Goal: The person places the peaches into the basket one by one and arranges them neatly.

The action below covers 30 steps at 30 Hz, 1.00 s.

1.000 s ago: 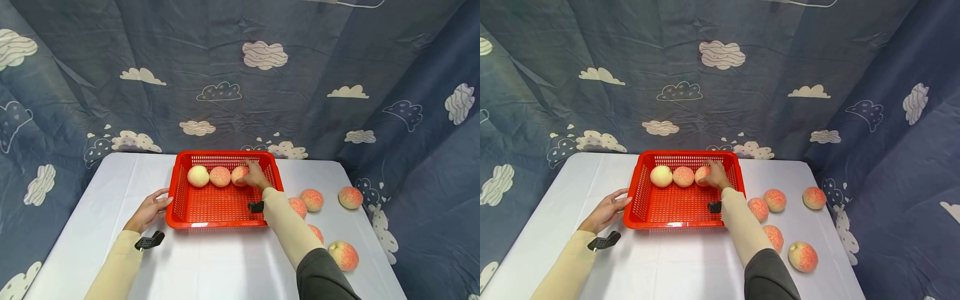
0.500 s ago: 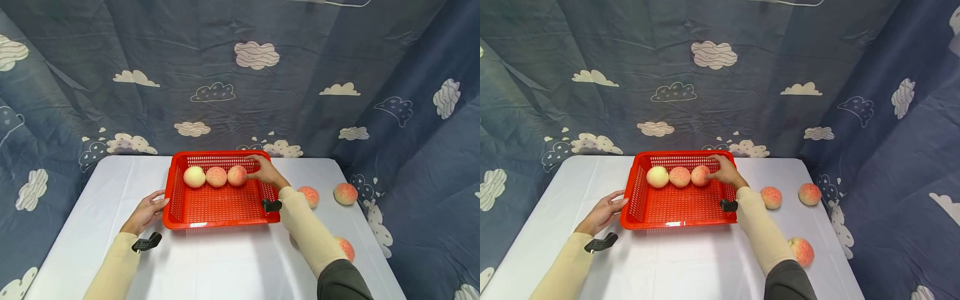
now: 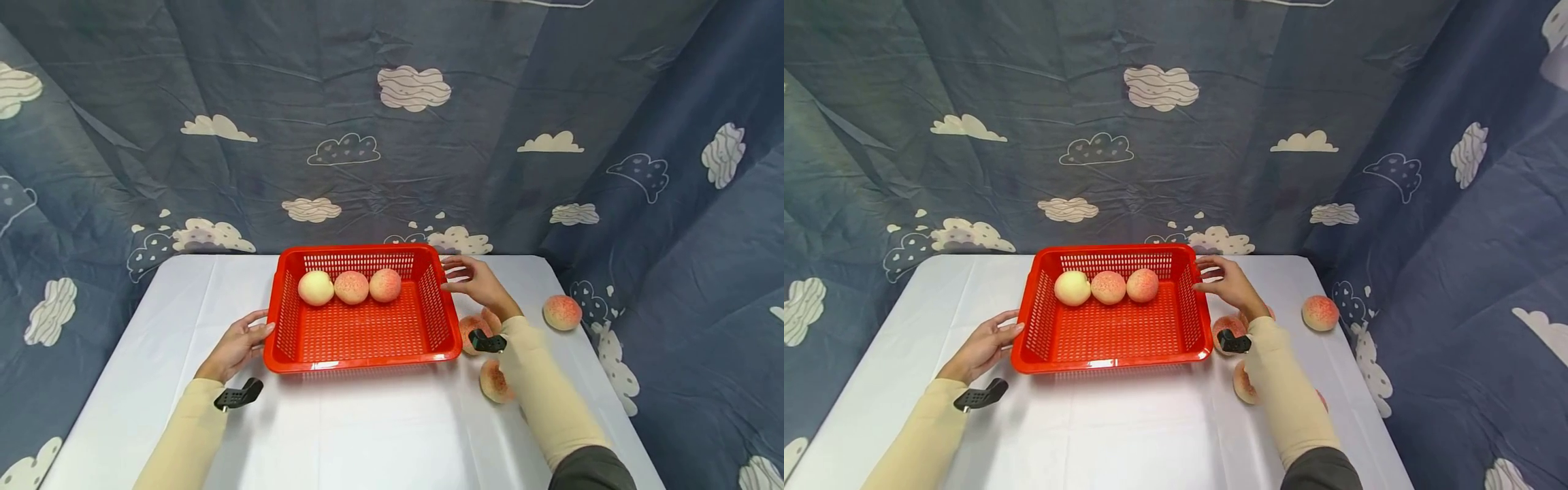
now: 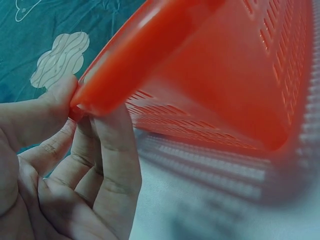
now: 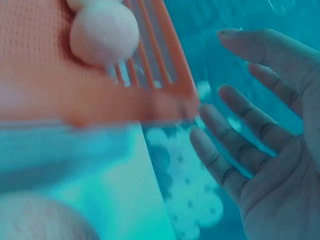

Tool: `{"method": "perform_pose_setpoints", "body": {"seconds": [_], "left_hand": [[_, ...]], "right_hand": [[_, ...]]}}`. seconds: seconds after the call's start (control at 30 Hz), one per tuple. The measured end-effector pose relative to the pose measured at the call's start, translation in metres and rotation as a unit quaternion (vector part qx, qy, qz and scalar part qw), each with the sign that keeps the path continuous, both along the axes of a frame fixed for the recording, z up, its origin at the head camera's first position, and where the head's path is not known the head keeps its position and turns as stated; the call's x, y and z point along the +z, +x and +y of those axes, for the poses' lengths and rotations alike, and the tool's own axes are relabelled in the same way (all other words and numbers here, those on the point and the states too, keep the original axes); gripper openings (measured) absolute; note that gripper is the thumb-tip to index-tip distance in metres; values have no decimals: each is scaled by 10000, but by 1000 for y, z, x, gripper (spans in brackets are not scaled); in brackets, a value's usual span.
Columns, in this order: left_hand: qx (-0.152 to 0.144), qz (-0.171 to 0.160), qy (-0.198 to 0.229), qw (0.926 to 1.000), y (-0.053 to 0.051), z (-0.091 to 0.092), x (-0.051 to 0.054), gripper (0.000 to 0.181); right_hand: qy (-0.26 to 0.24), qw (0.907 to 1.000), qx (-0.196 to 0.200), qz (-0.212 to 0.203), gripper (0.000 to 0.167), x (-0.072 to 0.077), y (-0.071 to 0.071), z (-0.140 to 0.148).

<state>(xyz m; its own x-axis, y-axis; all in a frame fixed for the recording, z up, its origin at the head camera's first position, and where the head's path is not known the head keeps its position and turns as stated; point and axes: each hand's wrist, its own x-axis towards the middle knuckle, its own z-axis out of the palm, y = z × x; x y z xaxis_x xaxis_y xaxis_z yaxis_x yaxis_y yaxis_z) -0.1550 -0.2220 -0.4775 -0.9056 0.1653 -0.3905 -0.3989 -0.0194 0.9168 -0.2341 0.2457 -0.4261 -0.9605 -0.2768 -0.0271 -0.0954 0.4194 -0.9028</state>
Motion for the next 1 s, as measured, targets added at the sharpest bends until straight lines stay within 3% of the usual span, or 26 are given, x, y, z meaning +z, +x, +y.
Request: {"method": "perform_pose_setpoints", "body": {"seconds": [0.17, 0.37, 0.57, 0.8, 1.0], "left_hand": [[-24, 28, 35, 10000, 1, 0, 0, 64], [-22, 62, 27, 10000, 1, 0, 1, 64], [15, 53, 76, 10000, 1, 1, 0, 62], [-25, 61, 122, 9999, 0, 2, -2, 61], [-10, 100, 89, 9999, 1, 0, -1, 59]], "right_hand": [[51, 9992, -360, 193, 54, 0, 7, 28], [91, 9977, -641, -210, 53, 17, 25, 39], [348, 9966, -732, -130, 58, -16, 20, 72], [540, 9939, -911, -317, 58, -31, 28, 98], [734, 9906, -832, -800, 64, -44, 32, 107]]}}
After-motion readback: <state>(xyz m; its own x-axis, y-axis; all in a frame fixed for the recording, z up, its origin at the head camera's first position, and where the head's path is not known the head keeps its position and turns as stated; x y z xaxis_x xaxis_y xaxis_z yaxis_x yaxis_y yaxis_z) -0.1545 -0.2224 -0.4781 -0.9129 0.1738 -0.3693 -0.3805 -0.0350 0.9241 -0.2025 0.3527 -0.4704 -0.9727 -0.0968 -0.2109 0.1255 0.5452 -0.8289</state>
